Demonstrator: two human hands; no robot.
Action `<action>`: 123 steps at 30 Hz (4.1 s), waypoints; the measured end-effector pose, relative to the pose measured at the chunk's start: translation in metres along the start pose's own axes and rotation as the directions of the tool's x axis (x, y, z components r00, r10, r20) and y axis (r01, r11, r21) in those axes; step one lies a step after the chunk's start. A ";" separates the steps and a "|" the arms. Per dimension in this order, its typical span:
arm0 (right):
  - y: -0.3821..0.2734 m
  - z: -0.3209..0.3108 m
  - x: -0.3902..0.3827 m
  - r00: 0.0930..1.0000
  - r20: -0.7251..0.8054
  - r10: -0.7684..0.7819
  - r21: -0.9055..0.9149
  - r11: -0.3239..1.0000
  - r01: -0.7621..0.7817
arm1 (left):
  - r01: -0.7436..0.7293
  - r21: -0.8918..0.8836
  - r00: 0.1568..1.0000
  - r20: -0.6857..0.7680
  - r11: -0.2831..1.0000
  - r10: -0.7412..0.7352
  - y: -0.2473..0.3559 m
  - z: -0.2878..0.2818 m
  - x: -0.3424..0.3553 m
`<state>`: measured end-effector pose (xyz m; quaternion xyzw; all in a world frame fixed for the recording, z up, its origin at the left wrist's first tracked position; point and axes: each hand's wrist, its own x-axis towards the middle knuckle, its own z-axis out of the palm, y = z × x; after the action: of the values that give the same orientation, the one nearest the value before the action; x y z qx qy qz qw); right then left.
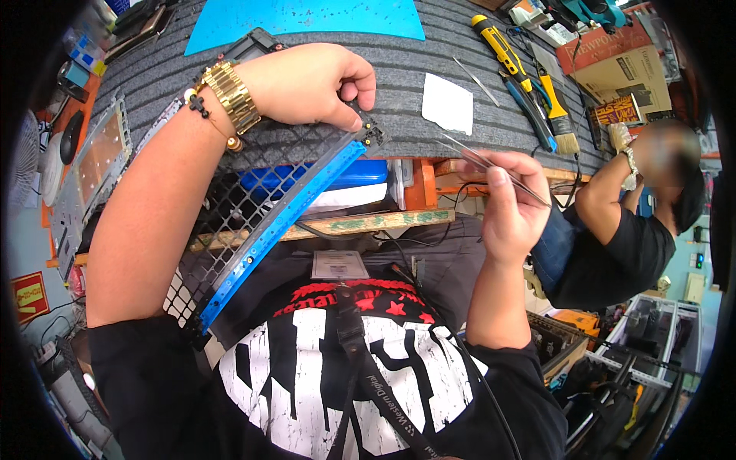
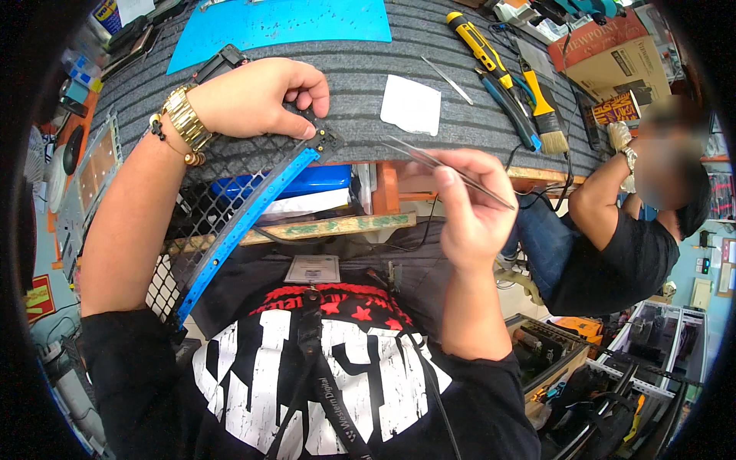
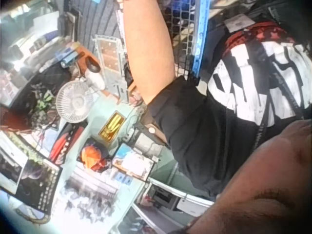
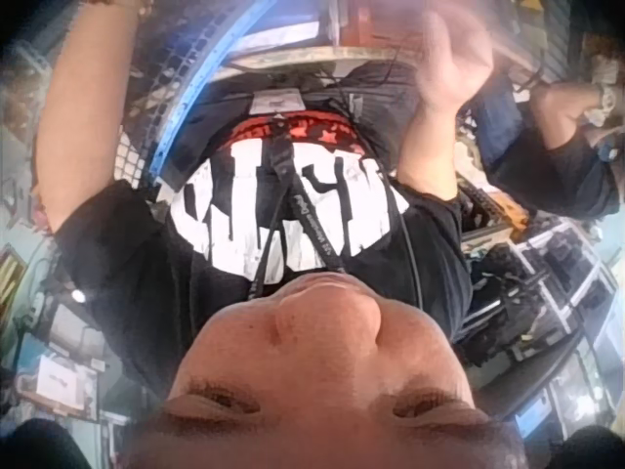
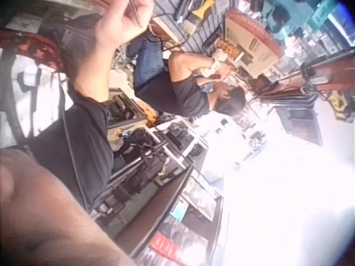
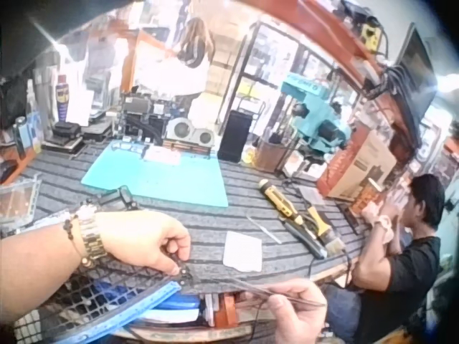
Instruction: The person is repairing a laptop component by using tweezers to handle a small wire and clean the edge of a plastic frame. The person then uses a cloth to wipe a small part before continuing to manipulate a small internal piece with tweezers.
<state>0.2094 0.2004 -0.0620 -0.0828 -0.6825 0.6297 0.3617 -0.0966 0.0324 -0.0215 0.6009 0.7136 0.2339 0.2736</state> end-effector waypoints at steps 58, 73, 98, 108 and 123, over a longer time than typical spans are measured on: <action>0.167 -0.194 -0.092 0.806 -0.069 0.588 -0.902 0.309 -0.302 | 0.198 -0.870 0.959 0.075 0.452 -0.275 0.189 0.153 -0.035; 0.295 -0.114 -0.044 0.668 0.007 0.744 -0.993 -0.072 0.091 | 0.122 -0.894 0.976 0.028 0.432 -0.217 0.187 0.138 -0.114; 0.357 -0.159 -0.049 0.873 -0.164 0.459 -0.985 -0.028 -0.170 | 0.125 -0.889 0.940 -0.036 0.440 -0.339 0.165 0.139 -0.120; 0.387 -0.185 -0.043 0.804 -0.361 0.473 -0.472 0.651 -0.595 | 0.123 -0.863 0.928 -0.075 0.489 -0.365 0.178 0.143 -0.115; 0.303 -0.195 -0.032 0.375 -0.328 0.867 0.549 0.498 -0.672 | 0.096 -0.882 0.954 -0.050 0.460 -0.294 0.169 0.152 -0.109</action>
<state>0.2455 0.3962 -0.3642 -0.5182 -0.3043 0.7705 0.2124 0.1428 -0.0461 -0.0097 0.2666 0.5832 0.5874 0.4937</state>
